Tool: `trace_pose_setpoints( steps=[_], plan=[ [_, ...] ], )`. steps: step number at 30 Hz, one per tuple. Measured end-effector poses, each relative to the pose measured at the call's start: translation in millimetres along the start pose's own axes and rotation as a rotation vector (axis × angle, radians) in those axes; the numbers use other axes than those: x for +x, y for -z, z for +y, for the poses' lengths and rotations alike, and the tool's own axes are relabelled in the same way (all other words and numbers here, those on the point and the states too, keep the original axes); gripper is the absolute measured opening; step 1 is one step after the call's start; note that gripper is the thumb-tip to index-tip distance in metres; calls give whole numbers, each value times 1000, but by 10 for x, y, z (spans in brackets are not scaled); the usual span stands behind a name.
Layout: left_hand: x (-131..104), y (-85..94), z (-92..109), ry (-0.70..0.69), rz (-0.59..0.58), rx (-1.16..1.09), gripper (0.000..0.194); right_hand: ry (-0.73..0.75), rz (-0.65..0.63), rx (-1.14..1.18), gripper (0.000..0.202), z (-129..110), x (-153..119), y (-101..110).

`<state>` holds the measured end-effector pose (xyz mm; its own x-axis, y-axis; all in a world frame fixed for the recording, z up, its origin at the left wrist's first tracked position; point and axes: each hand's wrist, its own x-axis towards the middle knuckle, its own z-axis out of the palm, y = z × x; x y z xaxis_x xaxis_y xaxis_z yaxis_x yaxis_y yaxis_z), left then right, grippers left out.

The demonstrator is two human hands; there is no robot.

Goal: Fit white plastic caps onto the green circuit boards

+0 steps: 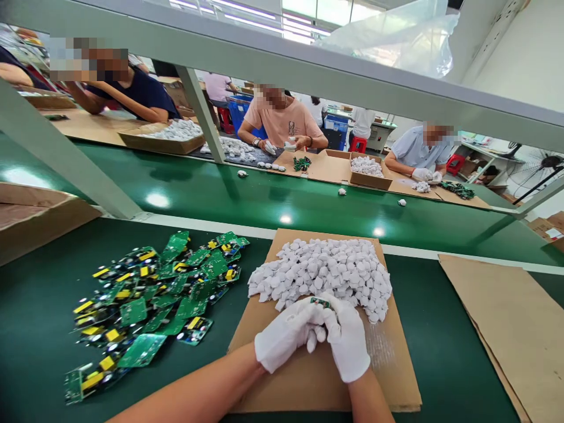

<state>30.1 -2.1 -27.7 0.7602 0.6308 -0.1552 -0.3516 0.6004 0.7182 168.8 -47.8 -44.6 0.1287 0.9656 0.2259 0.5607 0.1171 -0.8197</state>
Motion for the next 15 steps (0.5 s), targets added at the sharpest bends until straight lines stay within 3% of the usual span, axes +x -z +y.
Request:
trace_pose_setpoints(
  steps=[4, 9, 12, 15],
  plan=[
    [17, 52, -50, 9, -47, -105, 42, 30, 28, -57, 38, -7, -13, 21],
    [-22, 23, 30, -21, -116, 94, 39, 64, 57, -116, 33, -17, -10, 24],
    [-49, -20, 117, 23, -65, 150, 33, 72, 19, -12, 36, -2, 2, 45],
    [-55, -32, 129, 21, -54, 75, 35, 81, 77, 11, 39, 4, -5, 70]
  ],
)
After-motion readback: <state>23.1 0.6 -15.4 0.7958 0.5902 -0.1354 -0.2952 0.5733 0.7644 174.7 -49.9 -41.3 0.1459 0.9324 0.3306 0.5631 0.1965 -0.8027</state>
